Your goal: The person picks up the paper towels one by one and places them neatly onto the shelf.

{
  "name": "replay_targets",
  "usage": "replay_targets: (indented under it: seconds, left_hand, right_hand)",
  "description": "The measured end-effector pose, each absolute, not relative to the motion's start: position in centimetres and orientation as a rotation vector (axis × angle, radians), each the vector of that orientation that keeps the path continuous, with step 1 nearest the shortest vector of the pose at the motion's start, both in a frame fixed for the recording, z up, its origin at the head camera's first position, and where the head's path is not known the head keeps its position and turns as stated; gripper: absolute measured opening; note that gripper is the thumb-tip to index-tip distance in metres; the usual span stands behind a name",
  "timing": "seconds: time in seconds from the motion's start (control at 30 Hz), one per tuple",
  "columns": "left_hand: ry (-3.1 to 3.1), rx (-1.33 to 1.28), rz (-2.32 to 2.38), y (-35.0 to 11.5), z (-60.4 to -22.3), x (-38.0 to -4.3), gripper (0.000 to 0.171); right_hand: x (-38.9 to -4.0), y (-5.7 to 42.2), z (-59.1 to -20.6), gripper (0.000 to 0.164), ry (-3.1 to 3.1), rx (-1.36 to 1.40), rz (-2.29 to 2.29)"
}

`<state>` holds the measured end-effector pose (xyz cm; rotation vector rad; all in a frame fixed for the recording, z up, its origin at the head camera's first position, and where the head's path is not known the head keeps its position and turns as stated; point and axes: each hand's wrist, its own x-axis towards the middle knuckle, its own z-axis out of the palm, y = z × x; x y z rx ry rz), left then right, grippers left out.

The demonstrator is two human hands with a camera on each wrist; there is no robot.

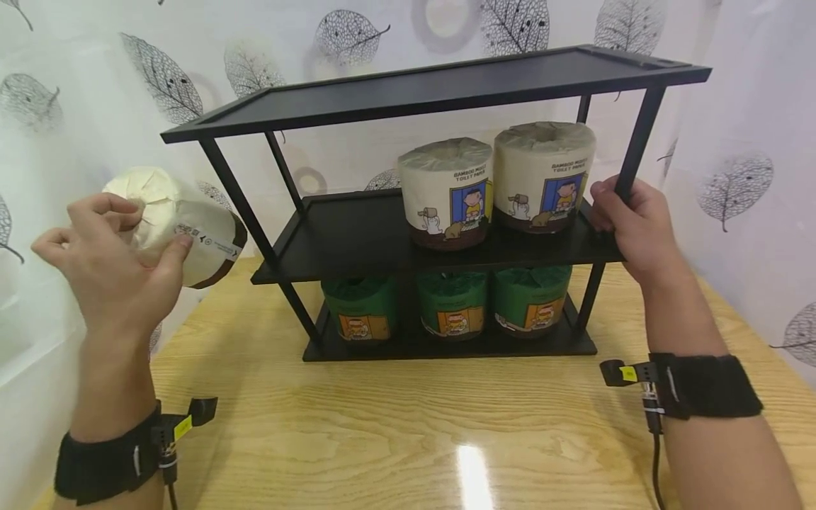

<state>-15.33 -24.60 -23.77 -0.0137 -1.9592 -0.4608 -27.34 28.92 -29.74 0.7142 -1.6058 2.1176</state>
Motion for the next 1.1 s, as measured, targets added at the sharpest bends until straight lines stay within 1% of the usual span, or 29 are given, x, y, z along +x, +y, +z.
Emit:
replay_targets:
  seconds: [0.43, 0.67, 0.93, 1.1]
  left_hand:
    - [-1.697, -0.123, -0.465, -22.6, -23.2, -12.7, 0.052]
    - [-1.608, -0.253, -0.481, -21.6, -23.4, -11.9, 0.054]
    - [-1.703, -0.530, -0.478, -19.9, -24.2, -11.6, 0.044]
    - [-1.834, -0.701, -0.368, -18.4, -25.3, -12.1, 0.035]
  right_hand:
    - [-27.4, 28.9, -29.7, 0.015, -1.596, 0.724, 2.126]
    - [-27.5, 29.0, -29.9, 0.015, -1.611, 0.710, 2.109]
    - [-27.3, 28.9, -29.8, 0.015, -1.619, 0.700, 2.090]
    - [-27.3, 28.7, -29.8, 0.015, -1.621, 0.705, 2.094]
